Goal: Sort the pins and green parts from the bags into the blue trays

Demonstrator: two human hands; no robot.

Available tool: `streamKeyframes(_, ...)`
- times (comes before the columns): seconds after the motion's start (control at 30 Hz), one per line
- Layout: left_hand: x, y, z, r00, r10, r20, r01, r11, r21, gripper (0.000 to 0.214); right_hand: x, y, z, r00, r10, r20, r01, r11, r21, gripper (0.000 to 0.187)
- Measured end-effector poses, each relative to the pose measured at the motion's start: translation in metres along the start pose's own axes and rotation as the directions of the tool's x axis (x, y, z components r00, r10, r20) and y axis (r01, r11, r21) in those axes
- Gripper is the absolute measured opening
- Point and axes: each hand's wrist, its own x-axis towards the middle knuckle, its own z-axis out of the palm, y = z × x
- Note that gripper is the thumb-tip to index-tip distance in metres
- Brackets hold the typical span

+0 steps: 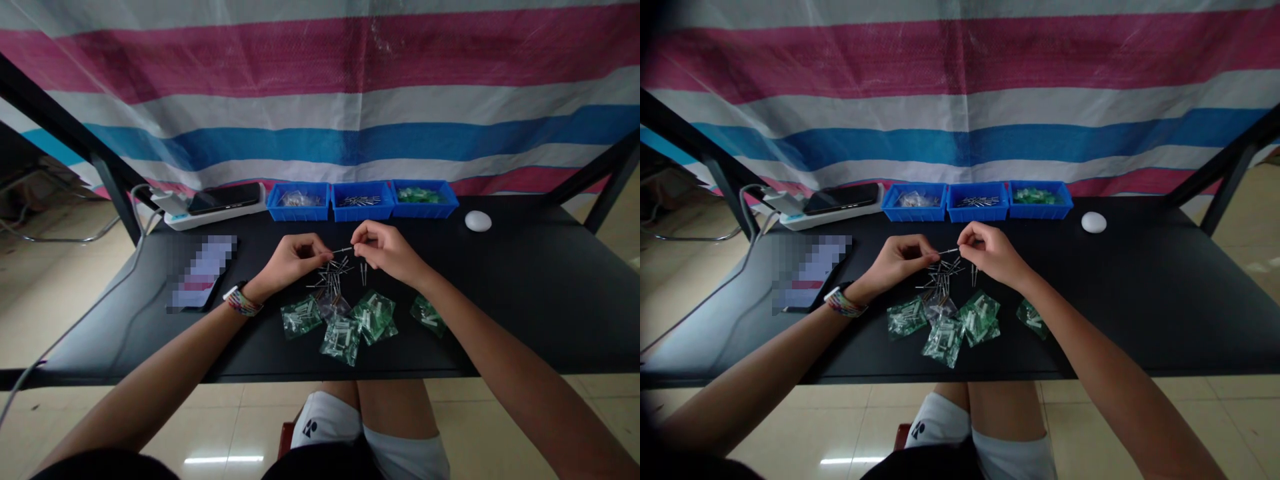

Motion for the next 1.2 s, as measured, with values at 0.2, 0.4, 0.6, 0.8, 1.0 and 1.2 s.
streamKeyframes(0.2,-0.004,-0.002,0.005,0.999,0.000,-0.047,-0.001,1.000,-0.026,0.034,-0.002,-0.003,0.004,0.983,0.173,0.063,-0.182,0.964,0.195,0.027)
streamKeyframes(0.4,-0.004,-0.002,0.003,0.998,-0.003,-0.055,0.002,1.000,-0.015,0.034,-0.002,0.000,0.009,0.989,0.149,0.013,-0.148,0.963,0.226,0.031)
streamKeyframes(0.6,-0.002,0.007,-0.005,1.000,-0.020,-0.008,0.021,1.000,0.023,0.030,-0.001,0.001,0.008,0.996,0.050,-0.078,-0.033,0.977,0.210,0.028)
streamKeyframes(0.8,-0.003,0.014,-0.007,0.997,-0.060,0.041,0.058,0.997,0.041,0.033,-0.001,0.000,0.010,0.995,0.031,-0.095,-0.013,0.982,0.186,0.030)
streamKeyframes(1.0,-0.004,0.013,-0.005,0.996,-0.070,0.055,0.069,0.997,0.016,0.034,-0.001,0.005,0.013,0.993,0.014,-0.113,0.005,0.987,0.162,0.030)
streamKeyframes(1.2,-0.004,0.013,-0.004,0.997,-0.064,0.053,0.062,0.998,0.027,0.033,-0.002,0.005,0.013,0.993,-0.005,-0.120,0.020,0.992,0.124,0.029)
